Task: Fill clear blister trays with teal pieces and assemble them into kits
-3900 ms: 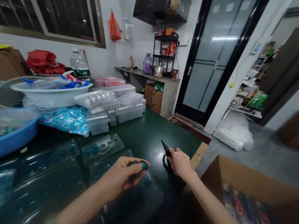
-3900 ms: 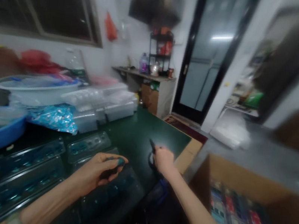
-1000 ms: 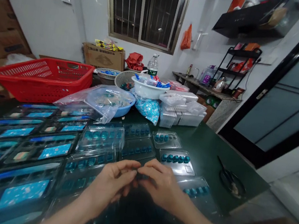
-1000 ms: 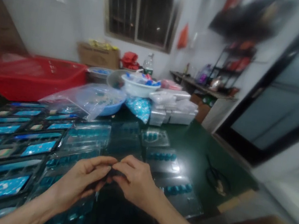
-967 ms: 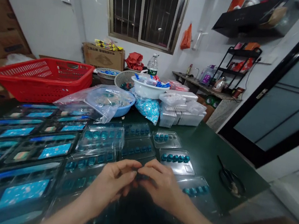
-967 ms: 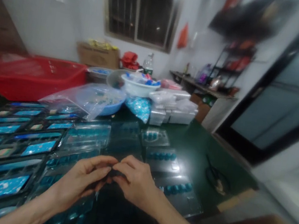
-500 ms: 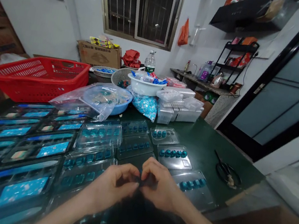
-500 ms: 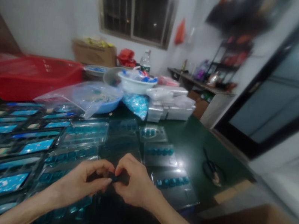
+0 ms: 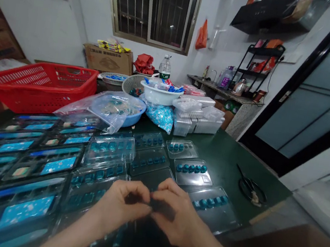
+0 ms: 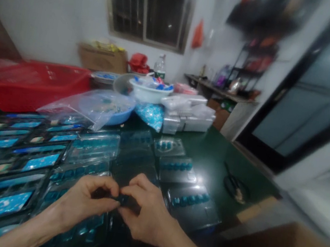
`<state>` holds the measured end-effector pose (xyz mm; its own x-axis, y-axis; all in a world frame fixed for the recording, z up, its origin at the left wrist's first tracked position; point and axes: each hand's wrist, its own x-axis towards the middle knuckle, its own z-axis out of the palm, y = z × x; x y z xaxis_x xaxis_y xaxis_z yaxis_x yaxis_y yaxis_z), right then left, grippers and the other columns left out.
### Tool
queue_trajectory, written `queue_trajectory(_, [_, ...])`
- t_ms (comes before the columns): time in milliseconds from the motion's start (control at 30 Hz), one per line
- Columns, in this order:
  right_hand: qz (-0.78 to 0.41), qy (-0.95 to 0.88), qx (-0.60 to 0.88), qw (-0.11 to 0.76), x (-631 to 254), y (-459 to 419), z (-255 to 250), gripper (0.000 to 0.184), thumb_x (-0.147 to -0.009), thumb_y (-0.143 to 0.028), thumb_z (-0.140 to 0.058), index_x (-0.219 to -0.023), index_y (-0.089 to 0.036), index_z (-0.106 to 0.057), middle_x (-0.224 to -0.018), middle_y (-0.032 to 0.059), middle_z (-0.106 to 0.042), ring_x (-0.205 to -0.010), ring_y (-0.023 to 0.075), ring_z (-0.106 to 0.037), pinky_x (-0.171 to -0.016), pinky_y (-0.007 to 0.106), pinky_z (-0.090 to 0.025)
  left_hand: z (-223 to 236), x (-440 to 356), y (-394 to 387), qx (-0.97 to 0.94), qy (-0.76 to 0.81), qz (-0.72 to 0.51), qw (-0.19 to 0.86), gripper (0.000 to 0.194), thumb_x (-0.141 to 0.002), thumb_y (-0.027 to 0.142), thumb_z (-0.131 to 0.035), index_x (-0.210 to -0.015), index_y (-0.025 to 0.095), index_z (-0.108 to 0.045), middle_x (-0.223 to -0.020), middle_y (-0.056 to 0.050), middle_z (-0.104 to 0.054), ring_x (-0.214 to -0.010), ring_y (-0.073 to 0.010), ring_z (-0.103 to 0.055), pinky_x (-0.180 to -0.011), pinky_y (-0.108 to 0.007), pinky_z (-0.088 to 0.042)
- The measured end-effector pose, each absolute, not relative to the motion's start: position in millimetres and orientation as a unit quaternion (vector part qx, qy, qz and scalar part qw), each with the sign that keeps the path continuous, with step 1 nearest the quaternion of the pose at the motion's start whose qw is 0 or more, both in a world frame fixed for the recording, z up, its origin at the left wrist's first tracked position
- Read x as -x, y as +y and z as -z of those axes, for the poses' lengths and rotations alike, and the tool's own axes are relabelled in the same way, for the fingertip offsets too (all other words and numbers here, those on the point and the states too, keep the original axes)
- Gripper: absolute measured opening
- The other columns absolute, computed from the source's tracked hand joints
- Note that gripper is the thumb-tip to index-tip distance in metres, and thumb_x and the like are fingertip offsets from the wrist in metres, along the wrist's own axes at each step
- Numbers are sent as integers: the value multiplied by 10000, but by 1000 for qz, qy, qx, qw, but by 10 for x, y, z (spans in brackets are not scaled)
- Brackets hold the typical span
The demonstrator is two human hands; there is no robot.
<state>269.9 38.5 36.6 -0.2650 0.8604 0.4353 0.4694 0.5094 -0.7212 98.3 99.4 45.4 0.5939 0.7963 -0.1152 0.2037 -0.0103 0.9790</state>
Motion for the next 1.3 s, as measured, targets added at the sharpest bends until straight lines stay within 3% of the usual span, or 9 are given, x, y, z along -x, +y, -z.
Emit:
queue_trajectory(133, [-177,-763,456,423,-2701,362,-356,236,-782,-170,-534,-1012,-196,-580,-887,36,-443,-781,128,-455,-643,251,-381,-508,-992,992,-672,379,-260,580,61,-646,200,-641,-654,153,-602,-520,50,-488,-443,-56,-385,-418,-178,-285])
queue_trajectory(300, [-160,-749,478,431,-2678,351,-356,109,-788,-165,-520,-860,-176,-601,-803,22,-425,-749,129,-438,-624,258,-356,-618,-974,1036,-705,355,-227,570,90,-667,231,-634,-645,144,-620,-521,35,-490,-471,-74,-400,-442,-198,-300])
queue_trajectory(467, [-312,-700,452,457,-2683,363,-349,30,-751,-144,-571,-749,-171,-583,-727,-10,-449,-669,105,-452,-590,235,-345,-637,-966,1078,-690,337,-216,603,217,-734,319,-584,-621,134,-595,-475,34,-457,-432,-62,-364,-409,-197,-235])
queue_trajectory(700, [-503,-511,396,574,-2690,401,-227,130,-773,-264,-583,-685,-168,-575,-640,-28,-421,-562,86,-388,-528,226,-300,-600,-1024,1052,-506,365,-270,734,339,-793,440,-474,-621,148,-486,-539,34,-452,-407,-46,-356,-357,-177,-105])
queue_trajectory(800, [-560,-434,360,607,-2670,414,-139,130,-749,-286,-608,-700,-170,-576,-619,-35,-407,-521,76,-365,-496,221,-280,-575,-1060,1015,-508,368,-267,732,246,-782,416,-508,-817,175,-549,-565,35,-475,-420,-48,-374,-367,-172,-124])
queue_trajectory(867, [-583,-393,340,625,-2650,425,-82,111,-735,-276,-625,-725,-171,-593,-641,-30,-428,-514,69,-368,-485,215,-272,-543,-1098,968,-523,362,-250,730,300,-772,388,-537,-1009,204,-528,-553,41,-480,-417,-52,-374,-371,-173,-129])
queue_trajectory(933, [-589,-360,332,642,-2626,432,-37,88,-734,-255,-631,-755,-173,-607,-669,-24,-463,-515,63,-379,-483,210,-269,-503,-1142,917,-537,353,-242,727,333,-766,374,-552,-1046,200,-517,-530,46,-466,-416,-53,-368,-372,-175,-136])
queue_trajectory(1133, [-564,-300,342,689,-2533,409,-10,60,-741,-226,-629,-765,-175,-607,-641,-29,-492,-517,57,-375,-491,193,-278,-406,-1265,828,-518,348,-277,731,176,-753,336,-579,-801,184,-507,-509,63,-434,-399,-30,-333,-370,-153,-156])
queue_trajectory(1300, [-517,-305,377,705,-2450,365,-21,124,-744,-276,-623,-726,-164,-574,-594,-36,-477,-513,68,-395,-491,190,-301,-371,-1344,768,-491,327,-282,756,229,-770,330,-563,-962,234,-485,-531,69,-440,-421,-39,-358,-387,-151,-194])
